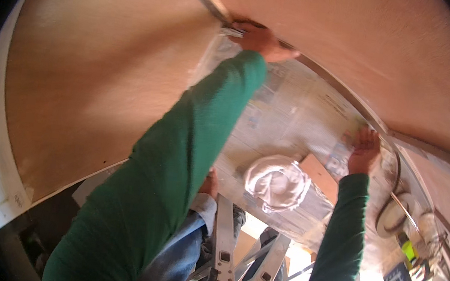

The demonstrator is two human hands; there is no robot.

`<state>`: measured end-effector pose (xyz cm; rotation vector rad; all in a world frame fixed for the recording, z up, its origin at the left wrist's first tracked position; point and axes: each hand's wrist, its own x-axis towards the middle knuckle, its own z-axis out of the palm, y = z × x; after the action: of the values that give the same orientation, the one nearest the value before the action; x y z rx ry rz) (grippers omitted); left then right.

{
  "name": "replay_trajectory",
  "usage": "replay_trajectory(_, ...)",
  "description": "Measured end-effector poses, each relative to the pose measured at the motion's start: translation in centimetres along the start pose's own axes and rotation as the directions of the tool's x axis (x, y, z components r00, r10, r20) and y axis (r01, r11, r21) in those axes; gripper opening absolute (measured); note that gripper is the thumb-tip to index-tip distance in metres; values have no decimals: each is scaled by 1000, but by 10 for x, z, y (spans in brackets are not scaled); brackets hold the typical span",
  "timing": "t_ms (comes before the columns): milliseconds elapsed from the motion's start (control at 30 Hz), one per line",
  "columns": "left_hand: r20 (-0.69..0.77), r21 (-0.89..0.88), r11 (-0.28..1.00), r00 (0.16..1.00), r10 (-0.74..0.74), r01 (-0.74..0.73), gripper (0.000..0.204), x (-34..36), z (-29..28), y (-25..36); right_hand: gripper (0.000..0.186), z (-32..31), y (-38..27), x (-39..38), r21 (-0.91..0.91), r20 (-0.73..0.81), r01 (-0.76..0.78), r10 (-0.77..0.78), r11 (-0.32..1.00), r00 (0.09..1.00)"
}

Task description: The person measures and cuts a strip of flexible coving material using a utility knife and a straight edge. They then position the strip along the junction of the ceiling and wall to check the fit, repeating the process for a second section.

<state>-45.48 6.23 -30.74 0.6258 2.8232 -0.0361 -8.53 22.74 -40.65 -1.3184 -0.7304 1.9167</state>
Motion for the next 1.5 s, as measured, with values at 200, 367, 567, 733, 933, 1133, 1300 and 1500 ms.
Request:
replay_trajectory(200, 107, -63, 992, 988, 114, -108, 105, 18, 10, -30, 21, -6, 14, -127, -345, 255, 256, -172, 903, 951)
replay_trajectory(367, 153, 7, 977, 965, 211, -215, 89, 31, 8, -17, 16, 5, -3, -220, -815, 118, 288, -342, 503, 932)
replay_trajectory(567, 243, 73, 976, 953, 183, -206, 88, 5, -21, 0, 24, -43, -43, -159, -929, 163, 347, -696, 132, 700)
replay_trajectory(733, 174, 57, 962, 952, 253, -266, 91, 19, -9, -7, 17, -39, -91, -69, -889, 385, 432, -764, -156, 517)
replay_trajectory(933, 86, -2, 928, 924, 372, -373, 91, 54, 18, -36, 8, 7, -70, -92, -780, 358, 581, -598, 230, 717)
replay_trajectory(1133, 211, -147, 896, 871, 443, -420, 84, 47, 13, -27, 11, -13, -10, -231, -771, 481, 572, -333, 281, 811)
replay_trajectory(1300, 231, -272, 864, 842, 487, -424, 83, 56, 19, -32, 16, -139, 5, -274, -961, -61, 110, -579, 256, 813)
replay_trajectory(1500, 272, -243, 881, 843, 464, -406, 87, 57, 12, -39, 37, -274, -11, -277, -487, -658, -209, -198, 848, 727)
